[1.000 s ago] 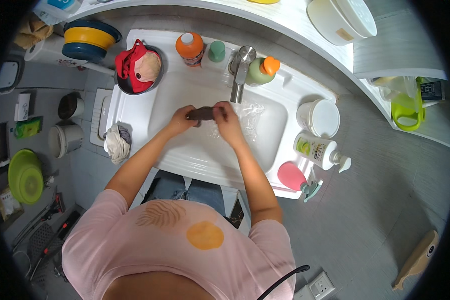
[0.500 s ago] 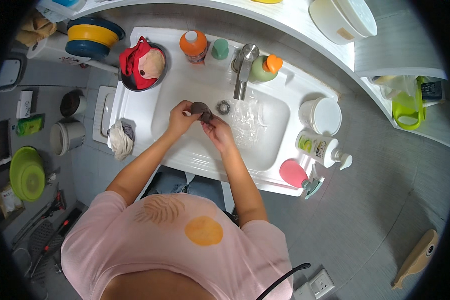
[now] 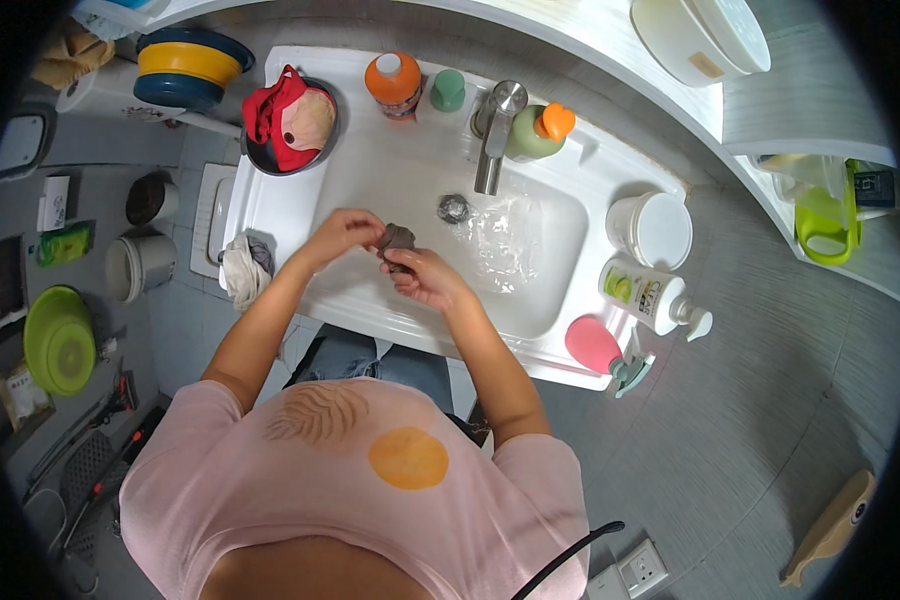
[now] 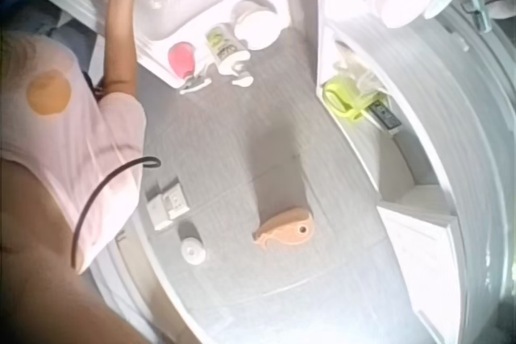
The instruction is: The person washes several small pieces of clothing by hand in a white utility sink. They scrub and rinse a white cloth, a grey cloth, and a red cloth with a cartoon face, squeezing out water after each item. The person also removes and cleans the sink drain stopper during the process.
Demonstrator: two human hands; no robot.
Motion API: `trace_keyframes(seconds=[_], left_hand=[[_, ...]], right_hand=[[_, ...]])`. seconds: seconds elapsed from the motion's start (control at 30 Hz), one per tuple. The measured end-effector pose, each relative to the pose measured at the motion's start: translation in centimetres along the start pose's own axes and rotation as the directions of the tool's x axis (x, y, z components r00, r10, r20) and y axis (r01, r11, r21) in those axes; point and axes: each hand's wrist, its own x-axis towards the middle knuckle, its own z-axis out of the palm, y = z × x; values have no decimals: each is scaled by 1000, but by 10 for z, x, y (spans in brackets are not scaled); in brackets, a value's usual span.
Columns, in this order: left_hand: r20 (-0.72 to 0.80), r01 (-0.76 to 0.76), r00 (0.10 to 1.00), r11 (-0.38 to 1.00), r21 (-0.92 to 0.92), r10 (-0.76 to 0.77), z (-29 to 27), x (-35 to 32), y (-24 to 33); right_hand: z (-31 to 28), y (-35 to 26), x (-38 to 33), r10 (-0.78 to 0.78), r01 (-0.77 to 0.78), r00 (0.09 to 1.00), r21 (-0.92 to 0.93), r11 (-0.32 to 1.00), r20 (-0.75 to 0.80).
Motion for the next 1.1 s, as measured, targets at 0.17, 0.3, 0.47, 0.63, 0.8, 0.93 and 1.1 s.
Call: trace_keyframes(seconds=[0.17, 0.3, 0.47, 0.63, 0.8, 0.93, 1.1], left_hand=[[212, -42, 947, 746, -664, 242, 13, 17, 21], [404, 128, 770, 502, -855, 493, 95, 6, 72], [400, 152, 606, 393, -907, 687, 104, 17, 74], [336, -16, 880, 728, -685, 335, 94, -9, 122], [98, -12, 993, 896, -443, 62, 97, -6, 124], [-205, -173, 973, 927, -332, 109, 76, 44, 58], [-681, -211, 730, 927, -310, -62, 63, 89, -15]], right_hand=[[46, 8, -14, -150, -209, 797, 500, 840, 585], [97, 18, -11, -350, -259, 657, 636, 727, 668], [114, 4, -24, -466, -194, 479, 607, 771, 744], [109, -14, -52, -182, -204, 725, 460, 864, 665], [99, -38, -58, -81, 87, 996, -246, 965, 34], [40, -28, -11, -608, 163, 794, -955, 250, -24], [-23, -16, 46, -575, -345, 814, -866, -362, -83]])
